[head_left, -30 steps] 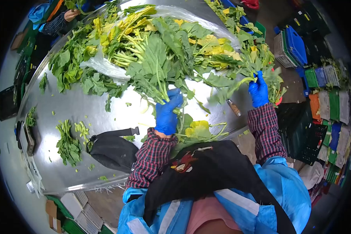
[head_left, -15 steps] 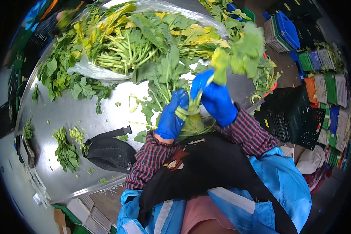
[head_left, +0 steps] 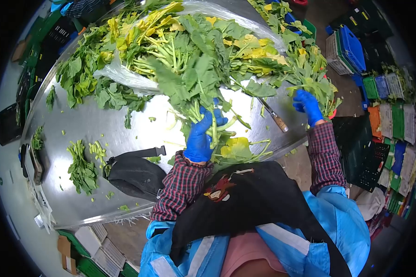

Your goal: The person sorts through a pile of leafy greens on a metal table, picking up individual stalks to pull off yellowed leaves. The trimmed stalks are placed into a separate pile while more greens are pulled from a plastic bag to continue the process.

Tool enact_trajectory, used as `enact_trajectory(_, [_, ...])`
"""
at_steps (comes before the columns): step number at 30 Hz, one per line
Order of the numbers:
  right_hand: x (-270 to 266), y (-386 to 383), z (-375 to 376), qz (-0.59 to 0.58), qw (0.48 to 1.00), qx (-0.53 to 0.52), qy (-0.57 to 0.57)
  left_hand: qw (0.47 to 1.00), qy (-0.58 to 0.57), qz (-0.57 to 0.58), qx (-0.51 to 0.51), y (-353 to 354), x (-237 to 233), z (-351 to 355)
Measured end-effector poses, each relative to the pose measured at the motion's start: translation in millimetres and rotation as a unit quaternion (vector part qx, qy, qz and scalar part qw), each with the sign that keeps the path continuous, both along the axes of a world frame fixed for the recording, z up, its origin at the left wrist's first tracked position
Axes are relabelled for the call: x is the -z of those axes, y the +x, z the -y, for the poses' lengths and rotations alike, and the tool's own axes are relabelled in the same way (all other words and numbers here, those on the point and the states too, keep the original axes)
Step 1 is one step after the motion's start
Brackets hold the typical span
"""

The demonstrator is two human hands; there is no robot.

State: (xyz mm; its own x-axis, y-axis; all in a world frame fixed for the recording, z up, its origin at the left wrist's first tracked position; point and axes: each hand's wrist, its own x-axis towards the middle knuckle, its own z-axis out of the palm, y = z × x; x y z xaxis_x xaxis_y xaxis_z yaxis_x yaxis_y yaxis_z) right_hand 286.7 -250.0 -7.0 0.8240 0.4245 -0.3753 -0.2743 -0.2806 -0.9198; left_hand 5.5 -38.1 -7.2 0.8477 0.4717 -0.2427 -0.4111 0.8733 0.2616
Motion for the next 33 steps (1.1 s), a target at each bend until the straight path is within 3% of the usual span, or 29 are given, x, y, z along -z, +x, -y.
enact_trajectory(1, [-7, -3, -4, 0.123, 0.952, -0.078, -0.268, 0.997, 0.066, -0.050, -0.004, 1, -12, 3])
enact_trajectory(2, [-9, -12, -9, 0.113, 0.971, -0.122, -0.172, 0.986, 0.130, -0.102, -0.005, 3, -18, 7])
enact_trajectory(4, [-54, -69, -59, 0.065, 0.980, -0.181, 0.045, 0.985, 0.126, -0.117, 0.004, 7, -14, 13])
enact_trajectory(5, [-59, -88, -78, 0.027, 0.974, -0.207, 0.086, 0.980, 0.153, -0.125, 0.031, 9, -15, 13])
enact_trajectory(6, [-64, -106, -97, 0.081, 0.958, -0.249, 0.120, 0.973, 0.182, -0.133, 0.058, 11, -16, 14])
enact_trajectory(8, [-71, -128, -120, 0.198, 0.927, -0.318, 0.019, 0.974, 0.169, -0.135, 0.065, 13, -19, 16])
enact_trajectory(12, [-54, -128, -134, 0.044, 0.958, -0.260, 0.113, 0.980, 0.134, -0.146, -0.023, 8, -19, 13])
enact_trajectory(13, [-56, -127, -129, -0.059, 0.960, -0.253, 0.105, 0.981, 0.131, -0.139, -0.024, 7, -20, 11])
enact_trajectory(18, [-43, -130, -128, -0.166, 0.967, -0.173, 0.090, 0.985, 0.110, -0.134, -0.027, 9, -18, 9])
enact_trajectory(20, [-42, -131, -129, 0.004, 0.983, -0.164, 0.087, 0.980, 0.127, -0.154, -0.025, 9, -22, 8])
enact_trajectory(21, [-43, -136, -130, 0.190, 0.965, -0.148, 0.104, 0.973, 0.149, -0.173, -0.022, 9, -22, 7])
enact_trajectory(22, [-52, -142, -131, 0.189, 0.965, -0.149, 0.104, 0.973, 0.148, -0.174, -0.023, 9, -19, 7])
enact_trajectory(24, [-77, -150, -134, 0.352, 0.897, -0.190, 0.189, 0.958, 0.195, -0.206, -0.028, 9, -13, 7])
enact_trajectory(25, [-81, -145, -133, 0.430, 0.844, -0.281, 0.153, 0.955, 0.211, -0.207, -0.031, 9, -14, 7])
enact_trajectory(26, [-76, -141, -132, 0.429, 0.845, -0.281, 0.152, 0.955, 0.211, -0.208, -0.030, 8, -15, 9])
enact_trajectory(28, [-62, -136, -131, 0.519, 0.775, -0.359, 0.035, 0.951, 0.209, -0.223, -0.051, 9, -16, 11])
enact_trajectory(29, [-59, -136, -128, 0.370, 0.862, -0.341, 0.053, 0.951, 0.209, -0.223, -0.051, 8, -15, 12])
enact_trajectory(33, [-50, -133, -122, 0.301, 0.884, -0.358, 0.022, 0.946, 0.220, -0.234, -0.035, 4, -19, 15])
